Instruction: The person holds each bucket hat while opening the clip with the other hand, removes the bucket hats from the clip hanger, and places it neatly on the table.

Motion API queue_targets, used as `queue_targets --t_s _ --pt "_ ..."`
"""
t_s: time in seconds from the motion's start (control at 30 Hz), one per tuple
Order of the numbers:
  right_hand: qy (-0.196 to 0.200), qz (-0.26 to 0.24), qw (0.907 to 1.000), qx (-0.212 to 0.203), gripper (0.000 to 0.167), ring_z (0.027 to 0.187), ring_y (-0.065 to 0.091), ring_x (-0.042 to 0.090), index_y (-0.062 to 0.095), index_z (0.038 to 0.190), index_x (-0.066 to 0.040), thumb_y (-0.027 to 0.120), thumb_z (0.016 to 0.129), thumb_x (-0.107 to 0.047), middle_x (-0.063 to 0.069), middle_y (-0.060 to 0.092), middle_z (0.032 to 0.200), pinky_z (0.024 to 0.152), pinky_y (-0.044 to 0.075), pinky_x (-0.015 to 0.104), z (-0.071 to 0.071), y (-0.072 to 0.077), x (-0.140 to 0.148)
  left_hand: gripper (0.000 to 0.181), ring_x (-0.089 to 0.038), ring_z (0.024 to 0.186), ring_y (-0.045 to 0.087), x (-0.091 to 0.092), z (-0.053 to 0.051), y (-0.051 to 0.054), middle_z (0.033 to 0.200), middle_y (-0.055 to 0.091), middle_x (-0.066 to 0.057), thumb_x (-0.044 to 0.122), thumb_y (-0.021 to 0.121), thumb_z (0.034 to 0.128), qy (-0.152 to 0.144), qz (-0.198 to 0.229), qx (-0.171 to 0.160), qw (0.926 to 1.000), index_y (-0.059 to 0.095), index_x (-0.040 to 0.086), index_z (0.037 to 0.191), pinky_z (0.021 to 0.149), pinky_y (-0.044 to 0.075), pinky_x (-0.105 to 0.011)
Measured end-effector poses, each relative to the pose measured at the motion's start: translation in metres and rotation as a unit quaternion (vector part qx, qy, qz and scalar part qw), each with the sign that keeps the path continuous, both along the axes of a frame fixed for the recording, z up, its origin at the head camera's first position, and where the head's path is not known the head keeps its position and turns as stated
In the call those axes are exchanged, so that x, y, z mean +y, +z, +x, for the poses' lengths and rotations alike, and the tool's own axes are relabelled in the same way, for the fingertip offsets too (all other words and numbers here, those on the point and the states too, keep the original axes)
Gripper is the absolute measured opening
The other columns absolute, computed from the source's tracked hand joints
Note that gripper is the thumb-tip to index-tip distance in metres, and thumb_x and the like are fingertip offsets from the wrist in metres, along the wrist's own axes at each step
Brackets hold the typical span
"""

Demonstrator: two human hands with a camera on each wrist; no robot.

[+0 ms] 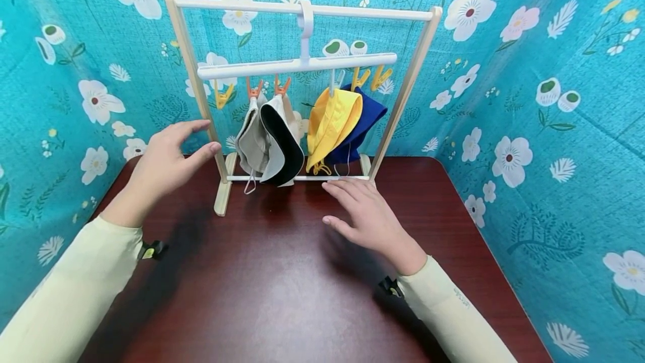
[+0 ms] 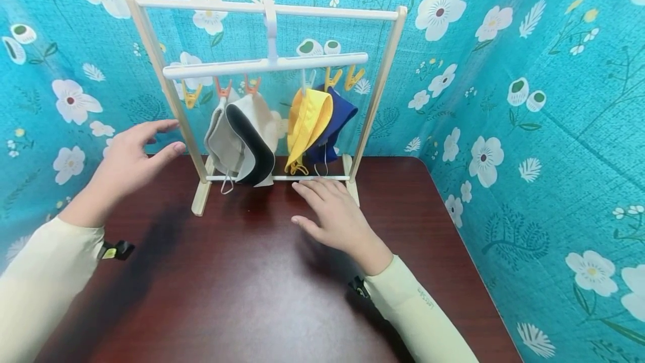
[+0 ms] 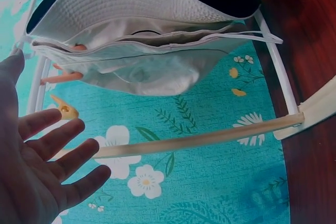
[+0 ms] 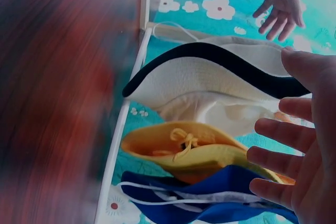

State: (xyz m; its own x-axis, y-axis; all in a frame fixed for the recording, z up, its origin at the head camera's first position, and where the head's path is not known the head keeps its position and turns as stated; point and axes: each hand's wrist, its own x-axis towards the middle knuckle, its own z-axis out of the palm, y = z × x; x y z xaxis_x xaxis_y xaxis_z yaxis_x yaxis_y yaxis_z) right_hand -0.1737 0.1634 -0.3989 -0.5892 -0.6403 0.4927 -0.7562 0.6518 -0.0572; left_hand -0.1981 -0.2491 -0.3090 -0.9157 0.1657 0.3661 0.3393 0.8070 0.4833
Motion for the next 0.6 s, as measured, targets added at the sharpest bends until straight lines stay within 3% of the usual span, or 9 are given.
queue_targets --t_s 0.6 --pt "0.042 -0.014 0.9989 0.016 0.065 0.135 0.053 0.029 0.052 0.150 -0.014 0.062 0.098 -0.052 0.007 0.059 0.145 0.114 0.039 0.049 -0.003 0.011 -0.037 0.061 -0.032 0.119 0.063 0.027 -0.017 0.019 0.133 0.068 -0.012 0.056 0.063 0.0973 0.014 0.089 0.034 0.9953 0.060 0.015 0.143 0.096 0.050 -0.052"
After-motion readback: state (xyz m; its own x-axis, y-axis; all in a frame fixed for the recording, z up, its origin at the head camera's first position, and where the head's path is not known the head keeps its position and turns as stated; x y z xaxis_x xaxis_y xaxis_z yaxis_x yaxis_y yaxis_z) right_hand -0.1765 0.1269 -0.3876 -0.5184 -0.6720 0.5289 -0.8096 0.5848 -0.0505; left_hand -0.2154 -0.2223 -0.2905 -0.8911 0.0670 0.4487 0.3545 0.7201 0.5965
